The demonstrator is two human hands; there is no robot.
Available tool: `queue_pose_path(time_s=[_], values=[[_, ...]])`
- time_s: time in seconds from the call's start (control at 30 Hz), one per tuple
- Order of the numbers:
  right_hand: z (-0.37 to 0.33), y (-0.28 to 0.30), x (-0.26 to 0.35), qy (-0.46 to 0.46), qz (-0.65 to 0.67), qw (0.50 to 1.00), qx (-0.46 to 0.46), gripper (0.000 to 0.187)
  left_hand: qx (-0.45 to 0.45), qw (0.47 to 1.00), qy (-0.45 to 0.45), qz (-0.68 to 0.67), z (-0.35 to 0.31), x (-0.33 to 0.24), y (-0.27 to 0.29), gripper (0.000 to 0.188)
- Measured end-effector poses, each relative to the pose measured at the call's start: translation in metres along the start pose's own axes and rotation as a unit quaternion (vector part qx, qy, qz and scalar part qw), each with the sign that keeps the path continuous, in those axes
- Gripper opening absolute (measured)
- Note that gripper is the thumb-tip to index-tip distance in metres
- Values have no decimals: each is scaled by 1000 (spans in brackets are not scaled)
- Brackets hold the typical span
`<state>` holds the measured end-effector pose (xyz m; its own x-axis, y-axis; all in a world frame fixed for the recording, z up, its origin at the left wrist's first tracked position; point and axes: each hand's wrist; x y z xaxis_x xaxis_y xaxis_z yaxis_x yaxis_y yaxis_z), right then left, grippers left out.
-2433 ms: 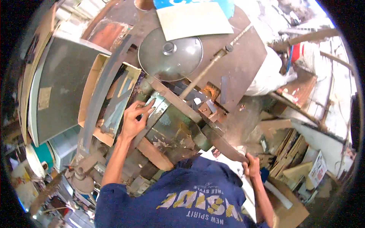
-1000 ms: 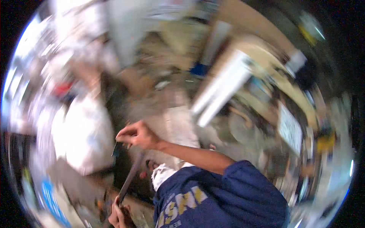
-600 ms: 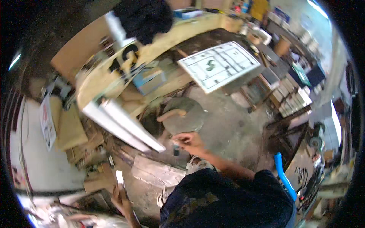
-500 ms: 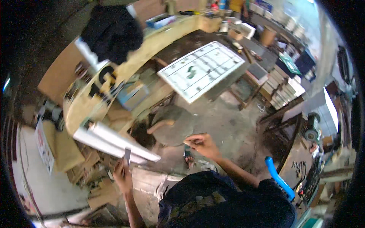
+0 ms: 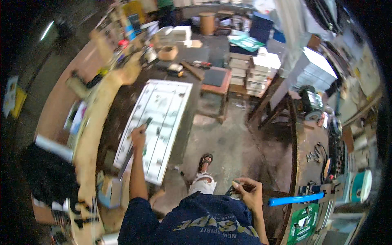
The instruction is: The person cleans and modifies a white metal panel and black strips. They use pliers and a hammer to remove and install fasteners, use a bench grinder to shape small metal pieces, and use a manual shearing tool to cut or notch metal strips.
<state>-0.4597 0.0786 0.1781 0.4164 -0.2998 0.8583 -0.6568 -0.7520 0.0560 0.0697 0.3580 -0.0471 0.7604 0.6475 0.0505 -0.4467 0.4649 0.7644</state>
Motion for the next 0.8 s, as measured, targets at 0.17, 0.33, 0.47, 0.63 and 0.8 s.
queue_pose_path(time_s=[0.17, 0.33, 0.47, 0.63, 0.8], values=[[88, 14, 39, -17, -44, 990, -131, 22, 141, 985, 91, -27, 66, 0, -74, 35], [157, 46, 101, 80, 50, 957, -273, 20, 8, 961, 55, -271, 199, -138, -84, 43], [175, 64, 156, 83, 212, 911, -344, 20, 240, 692, -118, -670, 321, -377, 27, 35], [185, 106, 169, 87, 292, 841, -448, 17, 407, 475, -95, -774, 363, -510, 54, 22], [185, 175, 159, 81, 303, 807, -501, 14, 408, 418, -112, -804, 389, -603, 36, 14]])
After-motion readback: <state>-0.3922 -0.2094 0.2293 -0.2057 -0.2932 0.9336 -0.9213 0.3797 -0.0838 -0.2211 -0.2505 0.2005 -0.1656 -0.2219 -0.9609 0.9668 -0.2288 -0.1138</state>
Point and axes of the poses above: each hand's wrist, its own z-axis towards the middle knuckle, its own y-axis out of the back of the hand, x = y × z, and after that the axes turned 12 degrees about -y, right-handed
